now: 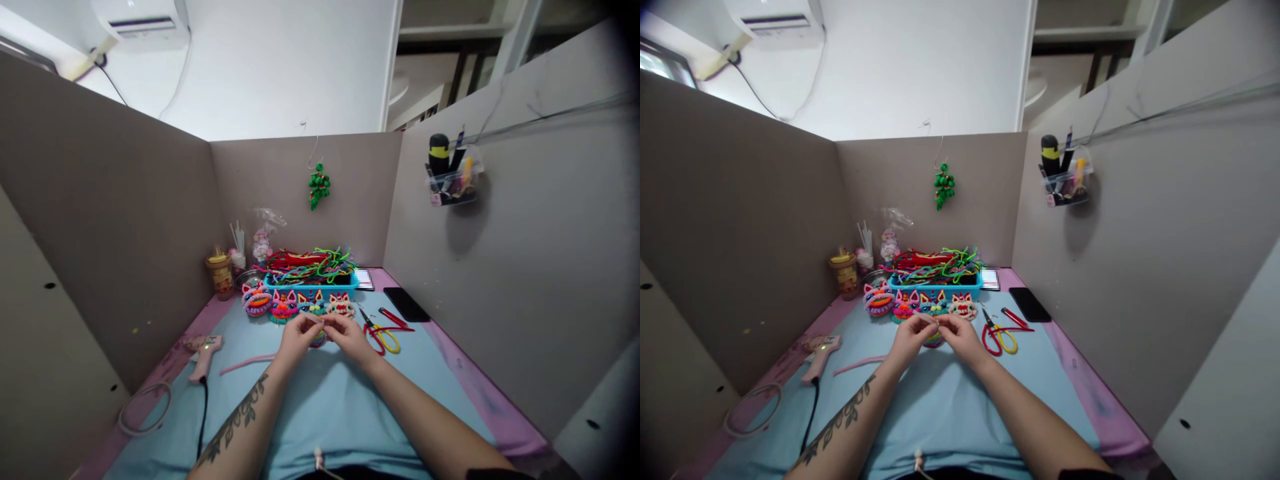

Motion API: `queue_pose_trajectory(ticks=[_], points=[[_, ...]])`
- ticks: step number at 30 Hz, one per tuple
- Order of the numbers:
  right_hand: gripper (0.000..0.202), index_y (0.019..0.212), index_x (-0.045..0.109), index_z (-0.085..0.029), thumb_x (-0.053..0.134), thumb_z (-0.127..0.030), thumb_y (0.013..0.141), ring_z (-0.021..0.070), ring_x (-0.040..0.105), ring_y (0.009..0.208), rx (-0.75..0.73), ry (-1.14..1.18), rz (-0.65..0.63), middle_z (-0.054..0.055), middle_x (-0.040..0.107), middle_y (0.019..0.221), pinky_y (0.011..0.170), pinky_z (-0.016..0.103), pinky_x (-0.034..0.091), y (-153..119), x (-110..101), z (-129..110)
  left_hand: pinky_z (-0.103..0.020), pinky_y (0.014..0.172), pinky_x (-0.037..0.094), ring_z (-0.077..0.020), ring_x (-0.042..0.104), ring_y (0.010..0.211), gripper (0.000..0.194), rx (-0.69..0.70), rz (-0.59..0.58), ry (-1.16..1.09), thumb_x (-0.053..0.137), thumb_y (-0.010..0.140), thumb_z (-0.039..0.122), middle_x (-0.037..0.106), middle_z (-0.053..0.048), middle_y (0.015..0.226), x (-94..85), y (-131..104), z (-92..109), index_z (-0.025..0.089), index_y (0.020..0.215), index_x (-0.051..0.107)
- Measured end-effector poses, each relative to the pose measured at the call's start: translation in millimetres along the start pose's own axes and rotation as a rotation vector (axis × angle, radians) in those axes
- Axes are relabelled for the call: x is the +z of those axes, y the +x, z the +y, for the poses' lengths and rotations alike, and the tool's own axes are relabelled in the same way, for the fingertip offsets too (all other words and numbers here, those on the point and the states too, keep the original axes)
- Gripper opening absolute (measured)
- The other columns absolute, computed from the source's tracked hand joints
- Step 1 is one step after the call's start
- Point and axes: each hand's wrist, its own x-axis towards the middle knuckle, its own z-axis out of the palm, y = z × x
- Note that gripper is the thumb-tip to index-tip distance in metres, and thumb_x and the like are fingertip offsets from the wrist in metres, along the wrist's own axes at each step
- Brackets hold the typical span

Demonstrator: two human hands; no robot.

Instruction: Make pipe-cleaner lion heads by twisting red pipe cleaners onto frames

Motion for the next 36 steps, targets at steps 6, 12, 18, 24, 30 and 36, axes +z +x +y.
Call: queue_pose_trajectory(ticks=[6, 12, 18, 24, 30, 36], points=[[0.025, 0.095, 0.065, -0.017, 0.06, -0.031, 0.075, 0.0156, 0.059, 0.074, -0.007, -0.052, 0.043, 0.006, 0.065, 0.088, 0.064, 0.027, 0.047, 0.4, -0.8, 2.0, -0.024, 0.059, 0.046, -0.0135, 0.06, 0.061, 0.021, -0.007, -0.003, -0.072, 0.071, 0.064, 0.031, 0.064, -0.002, 0.066, 1.6, 0.7, 0.5, 0.014, 0.07, 0.059], [0.025, 0.092, 0.065, -0.016, 0.063, -0.032, 0.073, 0.0119, 0.055, 0.062, 0.032, -0.009, 0.014, 0.003, 0.063, 0.079, 0.059, 0.026, 0.045, 1.3, -2.1, 3.0, -0.023, 0.056, 0.044, -0.0134, 0.06, 0.058, 0.023, -0.033, -0.001, -0.052, 0.071, 0.063, 0.032, 0.063, -0.002, 0.061, 2.6, 1.3, -5.7, 0.014, 0.07, 0.059], [0.022, 0.09, 0.064, -0.016, 0.06, -0.032, 0.075, 0.0115, 0.054, 0.06, 0.012, -0.063, 0.008, 0.002, 0.062, 0.074, 0.057, 0.024, 0.045, -0.4, -3.1, 1.6, -0.023, 0.055, 0.043, -0.0134, 0.059, 0.058, 0.023, -0.035, -0.008, 0.0, 0.069, 0.065, 0.032, 0.063, -0.003, 0.063, 1.9, 2.8, -14.6, 0.014, 0.072, 0.058], [0.018, 0.089, 0.066, -0.018, 0.055, -0.028, 0.078, 0.0165, 0.058, 0.074, -0.086, -0.283, 0.093, 0.005, 0.065, 0.082, 0.066, 0.028, 0.047, -2.3, -5.3, 7.6, -0.023, 0.055, 0.042, -0.0133, 0.057, 0.059, 0.022, -0.04, -0.004, 0.182, 0.061, 0.071, 0.034, 0.062, -0.002, 0.063, 4.1, 0.2, -15.8, 0.013, 0.075, 0.06], [0.019, 0.091, 0.067, -0.02, 0.05, -0.023, 0.081, 0.0187, 0.059, 0.08, -0.231, -0.471, 0.128, 0.006, 0.065, 0.086, 0.073, 0.031, 0.047, -3.8, -7.6, 6.6, -0.023, 0.055, 0.041, -0.0129, 0.056, 0.057, 0.02, -0.038, -0.048, 0.214, 0.057, 0.073, 0.032, 0.063, -0.002, 0.063, 5.3, -2.1, -14.7, 0.013, 0.079, 0.061], [0.021, 0.094, 0.065, -0.019, 0.047, -0.021, 0.083, 0.0183, 0.059, 0.085, -0.288, -0.595, 0.107, 0.007, 0.065, 0.09, 0.078, 0.032, 0.046, -5.2, -8.8, 8.0, -0.023, 0.054, 0.042, -0.0131, 0.057, 0.058, 0.024, -0.05, -0.07, 0.23, 0.055, 0.073, 0.033, 0.064, -0.003, 0.066, 5.3, -0.3, -23.7, 0.013, 0.084, 0.063]])
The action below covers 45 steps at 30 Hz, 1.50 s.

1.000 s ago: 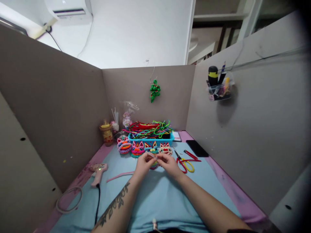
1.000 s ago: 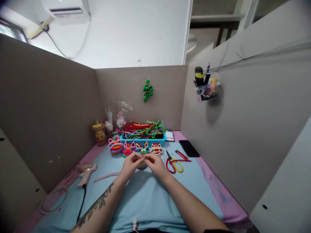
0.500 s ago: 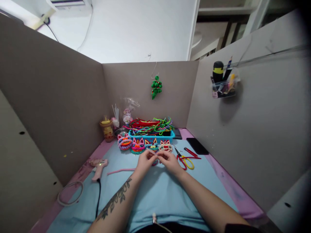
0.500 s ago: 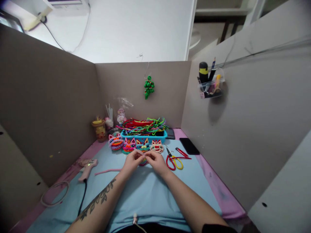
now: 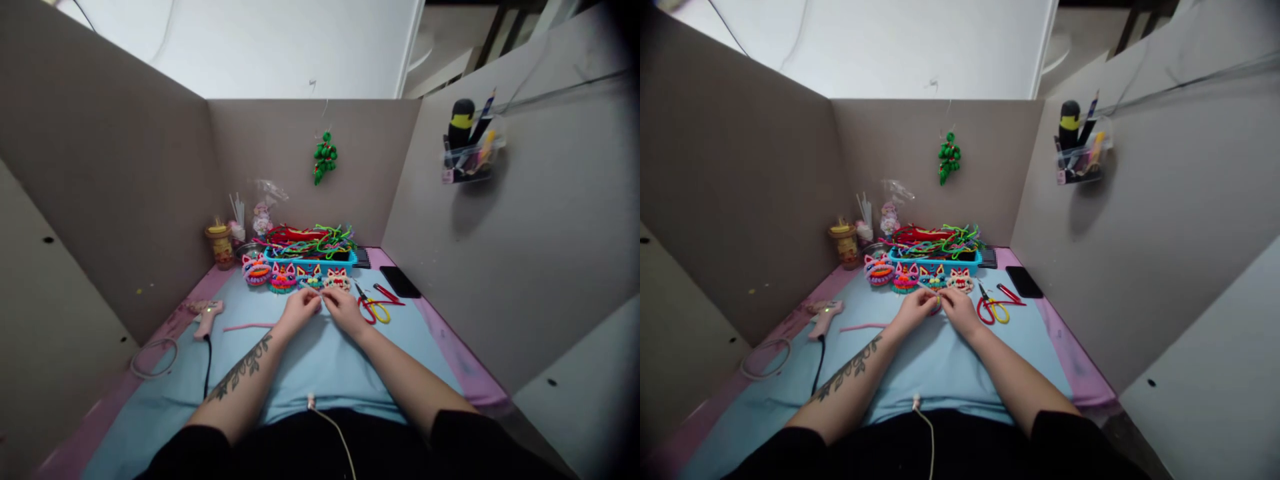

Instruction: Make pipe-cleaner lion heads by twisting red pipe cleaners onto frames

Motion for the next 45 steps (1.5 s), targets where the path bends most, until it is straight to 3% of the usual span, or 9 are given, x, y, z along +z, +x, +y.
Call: queue_pose_trajectory(ticks=[14, 23, 26, 28, 31, 34, 38, 43, 45], points=[[0.02, 0.093, 0.063, -0.019, 0.047, -0.022, 0.083, 0.0186, 0.058, 0.085, 0.007, 0.012, 0.001, 0.007, 0.064, 0.09, 0.08, 0.033, 0.046, 2.7, -0.8, 1.1, -0.023, 0.055, 0.038, -0.0137, 0.054, 0.059, 0.022, 0.024, -0.017, 0.172, 0.055, 0.073, 0.034, 0.062, -0.002, 0.065, -2.8, -1.2, 3.9, 0.014, 0.077, 0.063], [0.034, 0.108, 0.053, -0.016, 0.054, -0.034, 0.078, 0.0136, 0.056, 0.065, 0.386, 0.347, 0.478, 0.004, 0.059, 0.082, 0.059, 0.026, 0.048, 19.8, -38.4, 35.9, -0.028, 0.066, 0.041, -0.0194, 0.059, 0.071, 0.018, 0.068, 0.169, 0.48, 0.048, 0.08, 0.026, 0.068, -0.006, 0.078, -28.5, 5.6, 13.9, 0.02, 0.081, 0.065], [0.032, 0.103, 0.054, -0.016, 0.057, -0.034, 0.076, 0.0103, 0.052, 0.058, 0.418, 0.364, 0.636, 0.0, 0.055, 0.075, 0.052, 0.022, 0.043, 22.8, -54.6, 46.1, -0.031, 0.076, 0.044, -0.0217, 0.061, 0.085, 0.025, 0.185, 0.286, 0.574, 0.042, 0.083, 0.023, 0.068, -0.009, 0.094, -44.9, 11.4, 38.4, 0.019, 0.092, 0.066], [0.029, 0.099, 0.055, -0.016, 0.058, -0.033, 0.075, 0.0089, 0.05, 0.056, 0.417, 0.378, 0.688, -0.002, 0.053, 0.072, 0.05, 0.02, 0.041, 23.1, -61.5, 48.5, -0.031, 0.078, 0.045, -0.0215, 0.061, 0.086, 0.026, 0.248, 0.32, 0.679, 0.042, 0.084, 0.022, 0.068, -0.008, 0.093, -59.1, 19.1, 63.0, 0.019, 0.092, 0.066], [0.025, 0.094, 0.056, -0.016, 0.059, -0.032, 0.075, 0.0079, 0.049, 0.055, 0.405, 0.384, 0.713, -0.003, 0.052, 0.069, 0.05, 0.019, 0.041, 21.9, -63.9, 46.1, -0.032, 0.079, 0.045, -0.0217, 0.061, 0.087, 0.027, 0.284, 0.311, 0.869, 0.042, 0.083, 0.018, 0.068, -0.007, 0.093, -82.5, 45.1, 96.3, 0.017, 0.094, 0.067], [0.025, 0.095, 0.056, -0.017, 0.059, -0.032, 0.076, 0.0075, 0.05, 0.056, 0.404, 0.373, 0.67, -0.001, 0.055, 0.074, 0.051, 0.019, 0.041, 20.1, -60.8, 38.3, -0.035, 0.079, 0.045, -0.0222, 0.059, 0.087, 0.026, 0.309, 0.322, 1.03, 0.041, 0.084, 0.015, 0.065, -0.008, 0.09, -99.9, 87.0, 104.6, 0.014, 0.093, 0.066], [0.022, 0.096, 0.057, -0.018, 0.059, -0.03, 0.077, 0.0085, 0.053, 0.06, 0.472, 0.366, 0.556, 0.001, 0.057, 0.078, 0.054, 0.021, 0.045, 19.0, -58.0, 27.4, -0.031, 0.08, 0.044, -0.0183, 0.056, 0.086, 0.024, 0.373, 0.183, 1.035, 0.042, 0.084, 0.014, 0.061, -0.008, 0.091, -101.6, 143.2, 78.2, 0.012, 0.089, 0.065], [0.023, 0.097, 0.058, -0.019, 0.06, -0.033, 0.079, 0.0107, 0.054, 0.057, 0.541, 0.233, 0.507, 0.002, 0.06, 0.076, 0.048, 0.021, 0.045, 19.9, -59.1, 34.5, -0.028, 0.078, 0.044, -0.0182, 0.056, 0.084, 0.022, 0.387, -0.008, 0.968, 0.042, 0.083, 0.018, 0.061, -0.008, 0.09, -82.3, 195.1, 38.0, 0.015, 0.089, 0.064], [0.022, 0.097, 0.058, -0.019, 0.058, -0.033, 0.08, 0.0129, 0.057, 0.061, 0.52, 0.122, 0.483, 0.003, 0.062, 0.077, 0.052, 0.023, 0.048, 20.7, -61.0, 43.6, -0.027, 0.078, 0.043, -0.0187, 0.057, 0.084, 0.02, 0.425, -0.173, 0.953, 0.047, 0.081, 0.019, 0.063, -0.008, 0.091, -77.5, 214.2, 26.8, 0.016, 0.09, 0.064]])
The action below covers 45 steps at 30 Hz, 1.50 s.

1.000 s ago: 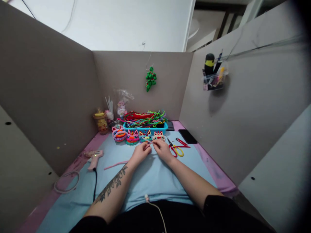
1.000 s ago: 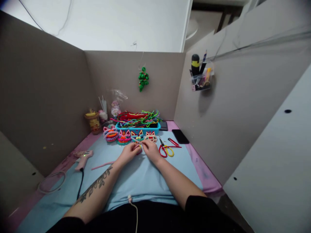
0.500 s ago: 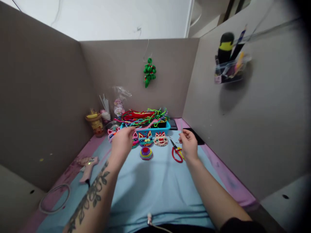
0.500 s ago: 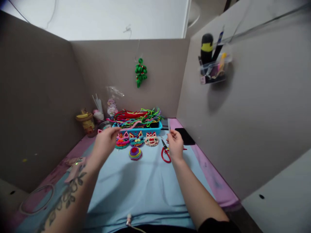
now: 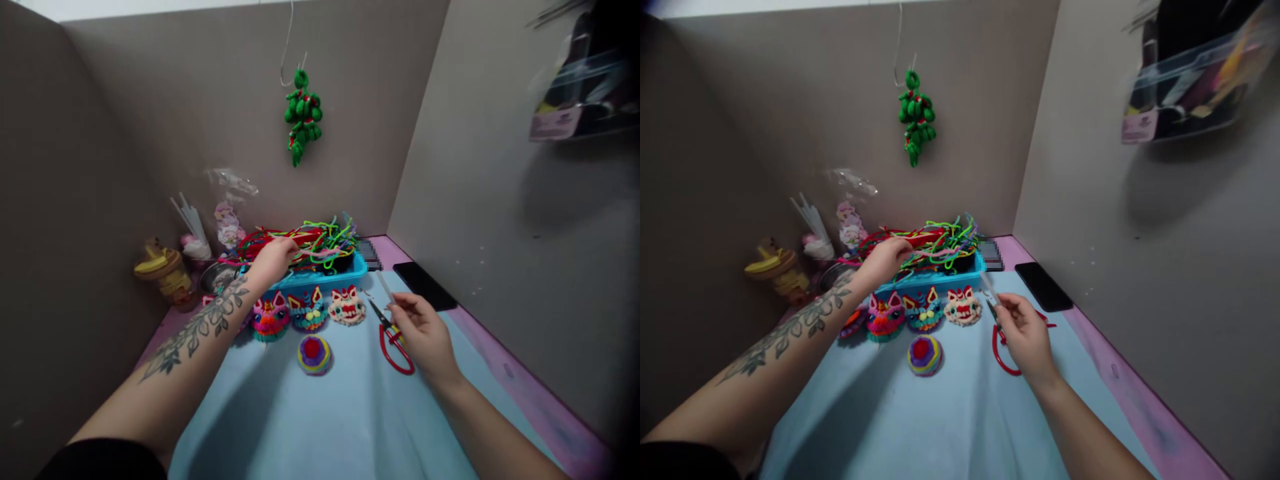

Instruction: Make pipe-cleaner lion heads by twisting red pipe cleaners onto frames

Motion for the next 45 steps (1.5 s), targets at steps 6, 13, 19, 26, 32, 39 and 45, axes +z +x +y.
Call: queue_pose_trajectory(ticks=[6, 13, 19, 26, 32, 39, 45], points=[[0.019, 0.099, 0.062, -0.022, 0.051, -0.026, 0.083, 0.0195, 0.062, 0.082, -0.371, -0.47, -0.042, 0.006, 0.065, 0.09, 0.075, 0.033, 0.051, 19.8, -6.2, 21.1, -0.027, 0.069, 0.043, -0.0197, 0.06, 0.071, 0.015, 0.063, -0.256, 0.011, 0.054, 0.075, 0.018, 0.066, -0.008, 0.075, 15.5, 52.9, -35.3, 0.017, 0.077, 0.069], [0.022, 0.103, 0.061, -0.019, 0.046, -0.021, 0.086, 0.0187, 0.064, 0.086, -0.486, -0.631, -0.124, 0.007, 0.067, 0.092, 0.077, 0.031, 0.053, 29.1, -4.4, 30.3, -0.029, 0.067, 0.045, -0.0236, 0.064, 0.075, 0.026, -0.002, -0.453, 0.173, 0.05, 0.078, 0.034, 0.068, -0.012, 0.079, 35.5, 92.4, -21.7, 0.016, 0.081, 0.069], [0.021, 0.103, 0.059, -0.019, 0.046, -0.017, 0.087, 0.0168, 0.064, 0.085, -0.525, -0.559, -0.161, 0.006, 0.066, 0.089, 0.073, 0.029, 0.054, 27.9, 1.7, 20.1, -0.028, 0.072, 0.048, -0.023, 0.064, 0.086, 0.024, -0.045, -0.654, 0.183, 0.053, 0.072, 0.028, 0.068, -0.01, 0.097, 47.5, 93.7, -10.6, 0.02, 0.091, 0.067], [0.023, 0.105, 0.058, -0.02, 0.047, -0.013, 0.086, 0.0167, 0.063, 0.085, -0.559, -0.392, -0.199, 0.006, 0.065, 0.092, 0.073, 0.028, 0.052, 14.2, 3.9, -0.2, -0.028, 0.072, 0.047, -0.0225, 0.064, 0.085, 0.02, -0.143, -0.495, 0.162, 0.051, 0.073, 0.019, 0.069, -0.01, 0.091, 47.0, 76.9, -21.5, 0.019, 0.085, 0.068], [0.025, 0.101, 0.056, -0.019, 0.039, -0.011, 0.086, 0.0141, 0.061, 0.083, -0.431, -0.371, -0.52, 0.005, 0.063, 0.09, 0.071, 0.024, 0.049, -7.7, 21.9, -34.4, -0.028, 0.073, 0.046, -0.0206, 0.062, 0.084, 0.025, -0.188, -0.286, 0.185, 0.043, 0.081, 0.026, 0.067, -0.009, 0.09, 38.1, 75.2, -26.8, 0.021, 0.09, 0.066], [0.019, 0.093, 0.057, -0.02, 0.054, -0.028, 0.076, 0.0164, 0.058, 0.072, -0.977, -0.509, -1.302, 0.002, 0.063, 0.085, 0.049, 0.024, 0.038, 13.1, 58.0, -92.4, -0.028, 0.079, 0.044, -0.0205, 0.059, 0.095, 0.04, -0.08, -0.24, 0.302, 0.049, 0.079, 0.027, 0.061, -0.006, 0.112, 55.1, 106.8, -3.6, 0.028, 0.119, 0.054], [0.017, 0.101, 0.057, -0.019, 0.047, -0.021, 0.087, 0.0127, 0.058, 0.069, -1.122, -0.359, -1.79, 0.0, 0.063, 0.087, 0.036, 0.024, 0.029, 22.6, 80.1, -102.2, -0.029, 0.07, 0.045, -0.0215, 0.062, 0.083, 0.029, -0.076, -0.36, 0.362, 0.044, 0.079, 0.026, 0.068, -0.007, 0.094, 69.6, 132.4, -0.5, 0.024, 0.097, 0.067]])
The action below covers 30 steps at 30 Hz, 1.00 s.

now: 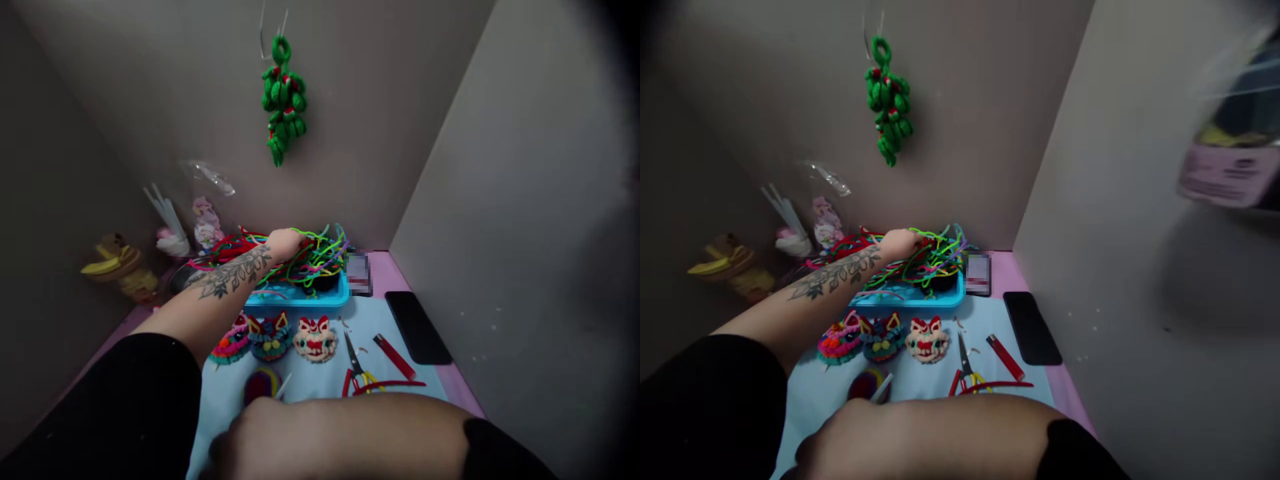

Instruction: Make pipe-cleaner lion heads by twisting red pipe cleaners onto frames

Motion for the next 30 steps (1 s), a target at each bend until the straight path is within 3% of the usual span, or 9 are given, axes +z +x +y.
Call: queue_pose_trajectory(ticks=[4, 8, 15, 18, 19, 22, 24, 27, 30], points=[[0.015, 0.098, 0.057, -0.016, 0.047, -0.018, 0.087, 0.0126, 0.058, 0.073, -0.109, 0.022, 0.011, 0.001, 0.064, 0.088, 0.036, 0.023, 0.03, 0.4, 7.8, 3.7, -0.027, 0.071, 0.043, -0.0192, 0.062, 0.082, 0.029, -0.048, 0.011, -0.02, 0.046, 0.08, 0.031, 0.069, -0.006, 0.089, -10.1, -6.1, -17.3, 0.023, 0.096, 0.069], [0.014, 0.092, 0.057, -0.022, 0.046, -0.022, 0.084, 0.0146, 0.059, 0.061, -0.032, 0.019, -0.083, 0.0, 0.066, 0.081, 0.03, 0.025, 0.025, 11.1, 19.4, 4.3, -0.025, 0.075, 0.042, -0.0171, 0.06, 0.087, 0.028, -0.054, 0.12, -0.04, 0.045, 0.083, 0.032, 0.068, -0.005, 0.092, -33.8, -25.1, -39.7, 0.024, 0.097, 0.068], [0.016, 0.092, 0.057, -0.021, 0.056, -0.021, 0.076, 0.0145, 0.06, 0.06, 0.107, -0.086, 0.092, -0.001, 0.065, 0.077, 0.034, 0.023, 0.028, 21.5, 25.4, -17.4, -0.028, 0.074, 0.042, -0.0183, 0.059, 0.082, 0.028, -0.343, 0.343, -0.166, 0.051, 0.08, 0.03, 0.068, -0.009, 0.087, -75.2, -34.9, -72.4, 0.015, 0.095, 0.069], [0.022, 0.094, 0.057, -0.02, 0.059, -0.025, 0.072, 0.0161, 0.061, 0.062, 0.213, -0.106, 0.141, 0.0, 0.065, 0.079, 0.037, 0.023, 0.032, 22.4, 24.0, -29.0, -0.026, 0.07, 0.044, -0.0155, 0.059, 0.071, 0.029, -0.317, 0.242, -0.431, 0.06, 0.073, 0.03, 0.068, -0.008, 0.08, -77.6, -39.1, -80.0, 0.01, 0.092, 0.07], [0.024, 0.094, 0.057, -0.02, 0.059, -0.027, 0.072, 0.0167, 0.061, 0.064, 0.239, -0.109, 0.154, 0.001, 0.065, 0.08, 0.039, 0.023, 0.033, 23.1, 24.8, -32.4, -0.025, 0.068, 0.044, -0.0147, 0.059, 0.07, 0.03, -0.339, 0.273, -0.493, 0.059, 0.074, 0.03, 0.068, -0.008, 0.08, -76.2, -42.0, -80.9, 0.01, 0.095, 0.069], [0.024, 0.094, 0.057, -0.02, 0.057, -0.031, 0.072, 0.0172, 0.061, 0.069, 0.304, -0.114, 0.197, 0.002, 0.065, 0.084, 0.043, 0.024, 0.036, 27.1, 33.5, -40.6, -0.025, 0.073, 0.044, -0.016, 0.059, 0.074, 0.023, -0.296, 0.32, -0.456, 0.062, 0.07, 0.027, 0.069, -0.007, 0.079, -70.1, -52.8, -79.4, 0.013, 0.087, 0.071], [0.024, 0.094, 0.056, -0.02, 0.055, -0.031, 0.073, 0.0167, 0.06, 0.071, 0.332, -0.117, 0.244, 0.002, 0.064, 0.085, 0.046, 0.024, 0.037, 29.8, 43.0, -44.2, -0.025, 0.077, 0.044, -0.0169, 0.06, 0.081, 0.023, -0.338, 0.478, -0.437, 0.058, 0.073, 0.026, 0.07, -0.006, 0.084, -67.5, -59.8, -76.0, 0.016, 0.09, 0.071], [0.023, 0.096, 0.056, -0.021, 0.053, -0.03, 0.075, 0.0157, 0.059, 0.072, 0.376, -0.125, 0.307, 0.002, 0.063, 0.086, 0.05, 0.023, 0.038, 28.3, 52.4, -45.2, -0.024, 0.075, 0.044, -0.017, 0.06, 0.081, 0.026, -0.32, 0.492, -0.434, 0.055, 0.075, 0.029, 0.07, -0.006, 0.088, -67.3, -66.8, -71.5, 0.018, 0.092, 0.071], [0.021, 0.097, 0.056, -0.02, 0.05, -0.027, 0.078, 0.0156, 0.058, 0.076, 0.516, -0.142, 0.374, 0.003, 0.062, 0.088, 0.057, 0.024, 0.04, 14.9, 44.2, -34.9, -0.023, 0.071, 0.043, -0.0164, 0.06, 0.077, 0.026, -0.278, 0.437, -0.372, 0.054, 0.076, 0.031, 0.07, -0.006, 0.086, -67.8, -69.4, -71.5, 0.02, 0.093, 0.071]])
